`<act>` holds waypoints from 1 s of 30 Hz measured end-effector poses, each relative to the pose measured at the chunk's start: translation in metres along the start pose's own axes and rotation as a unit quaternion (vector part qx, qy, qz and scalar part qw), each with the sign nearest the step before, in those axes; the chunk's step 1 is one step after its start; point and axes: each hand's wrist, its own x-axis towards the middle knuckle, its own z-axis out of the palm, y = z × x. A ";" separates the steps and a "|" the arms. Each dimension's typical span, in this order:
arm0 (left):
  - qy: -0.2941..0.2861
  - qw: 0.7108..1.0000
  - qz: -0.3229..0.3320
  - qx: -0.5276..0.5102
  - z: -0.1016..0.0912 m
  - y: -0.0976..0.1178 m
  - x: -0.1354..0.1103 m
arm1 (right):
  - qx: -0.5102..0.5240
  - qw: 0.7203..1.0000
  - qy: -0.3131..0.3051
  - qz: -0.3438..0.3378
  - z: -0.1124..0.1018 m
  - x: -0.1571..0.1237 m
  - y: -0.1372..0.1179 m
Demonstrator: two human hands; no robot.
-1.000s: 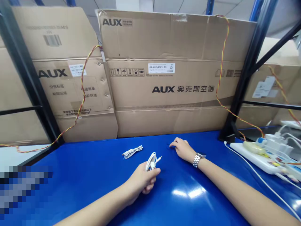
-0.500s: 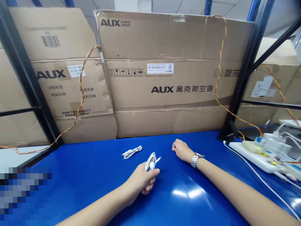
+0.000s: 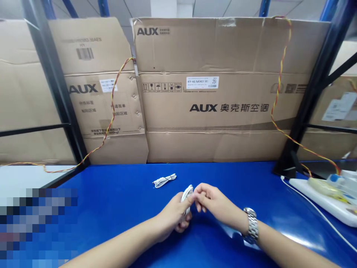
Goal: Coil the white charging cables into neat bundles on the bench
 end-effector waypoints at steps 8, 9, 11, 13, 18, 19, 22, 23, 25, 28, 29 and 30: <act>0.009 1.000 0.004 0.017 0.002 -0.002 0.001 | 0.087 0.996 -0.016 0.019 0.004 0.002 0.003; 0.013 1.000 0.009 0.015 0.003 -0.003 0.002 | 0.105 0.994 -0.026 0.025 0.004 0.002 0.003; 0.019 0.999 0.025 0.006 0.003 -0.004 0.002 | 0.137 0.989 -0.049 0.037 0.003 0.002 0.003; 0.024 0.999 0.039 -0.001 0.003 -0.005 0.002 | 0.156 0.984 -0.068 0.044 0.003 0.002 0.005; 0.025 0.998 0.043 -0.047 0.000 -0.004 0.002 | 0.193 0.977 -0.079 0.035 0.004 0.003 0.007; 0.016 0.997 0.046 -0.055 -0.001 -0.003 0.002 | 0.200 0.977 -0.066 0.026 0.005 0.003 0.007; -0.013 0.998 0.042 -0.052 -0.003 -0.002 0.002 | 0.212 0.977 -0.027 -0.007 0.007 0.001 0.005; -0.016 0.998 0.037 -0.044 -0.003 -0.002 0.002 | 0.213 0.977 -0.022 -0.015 0.008 0.001 0.004; -0.019 0.999 0.033 -0.026 -0.002 -0.002 0.002 | 0.205 0.978 -0.026 -0.022 0.010 0.001 0.004; -0.008 0.999 0.032 0.000 0.000 -0.003 0.003 | 0.189 0.981 -0.041 -0.022 0.013 0.001 0.006; 0.002 1.000 0.027 0.011 0.001 -0.003 0.003 | 0.186 0.981 -0.047 -0.020 0.013 0.001 0.008; 0.014 0.999 0.021 0.022 0.002 -0.003 0.003 | 0.181 0.982 -0.052 -0.016 0.013 0.002 0.009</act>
